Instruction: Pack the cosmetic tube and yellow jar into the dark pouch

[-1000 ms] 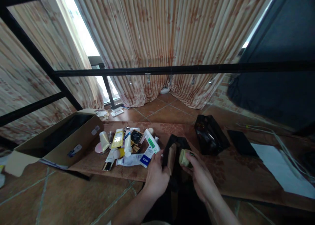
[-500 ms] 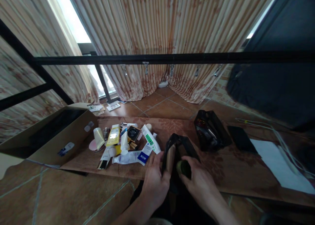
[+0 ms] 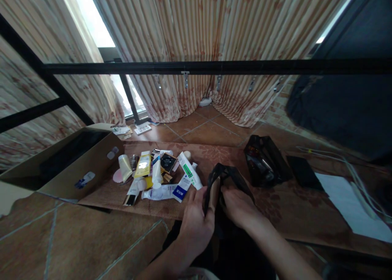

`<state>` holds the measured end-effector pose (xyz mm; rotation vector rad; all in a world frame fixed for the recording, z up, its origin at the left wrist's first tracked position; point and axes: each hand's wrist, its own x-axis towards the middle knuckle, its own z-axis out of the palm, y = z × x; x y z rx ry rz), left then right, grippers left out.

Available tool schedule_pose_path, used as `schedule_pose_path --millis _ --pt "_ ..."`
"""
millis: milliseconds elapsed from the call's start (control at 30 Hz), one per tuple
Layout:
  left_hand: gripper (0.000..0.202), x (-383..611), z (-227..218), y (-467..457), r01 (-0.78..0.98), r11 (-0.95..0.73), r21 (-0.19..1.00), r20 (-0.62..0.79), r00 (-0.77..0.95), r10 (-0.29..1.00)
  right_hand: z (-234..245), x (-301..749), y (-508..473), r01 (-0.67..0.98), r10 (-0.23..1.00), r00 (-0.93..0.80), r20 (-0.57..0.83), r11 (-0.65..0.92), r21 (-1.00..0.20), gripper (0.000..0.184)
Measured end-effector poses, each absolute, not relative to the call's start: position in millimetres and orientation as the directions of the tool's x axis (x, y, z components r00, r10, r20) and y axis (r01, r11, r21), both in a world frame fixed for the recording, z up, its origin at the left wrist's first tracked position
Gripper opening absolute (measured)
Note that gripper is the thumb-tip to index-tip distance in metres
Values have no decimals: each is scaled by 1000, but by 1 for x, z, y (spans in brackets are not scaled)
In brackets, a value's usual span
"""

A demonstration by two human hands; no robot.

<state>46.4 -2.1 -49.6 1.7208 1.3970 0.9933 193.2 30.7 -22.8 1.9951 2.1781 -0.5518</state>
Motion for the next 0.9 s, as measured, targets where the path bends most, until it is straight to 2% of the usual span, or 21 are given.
schedule_pose_path --millis 233,367,500,700,900 --pt "58 47 -46 -5 453 -107 885 50 135 990 -37 192 65 992 966 -12 -257 -22 -128 44" --pt "57 49 -42 -4 458 -88 885 22 149 989 -36 193 67 993 971 -18 -239 -9 -115 46" --pt "53 52 -39 -3 473 -105 875 38 149 988 -35 197 63 992 962 -44 -270 9 -128 46" --pt "49 51 -43 0 470 -128 874 66 146 987 -44 202 70 989 926 -34 -375 -23 -149 28" --pt "48 47 -51 3 453 -148 879 107 115 988 -45 207 73 985 909 -41 -415 -34 -171 43"
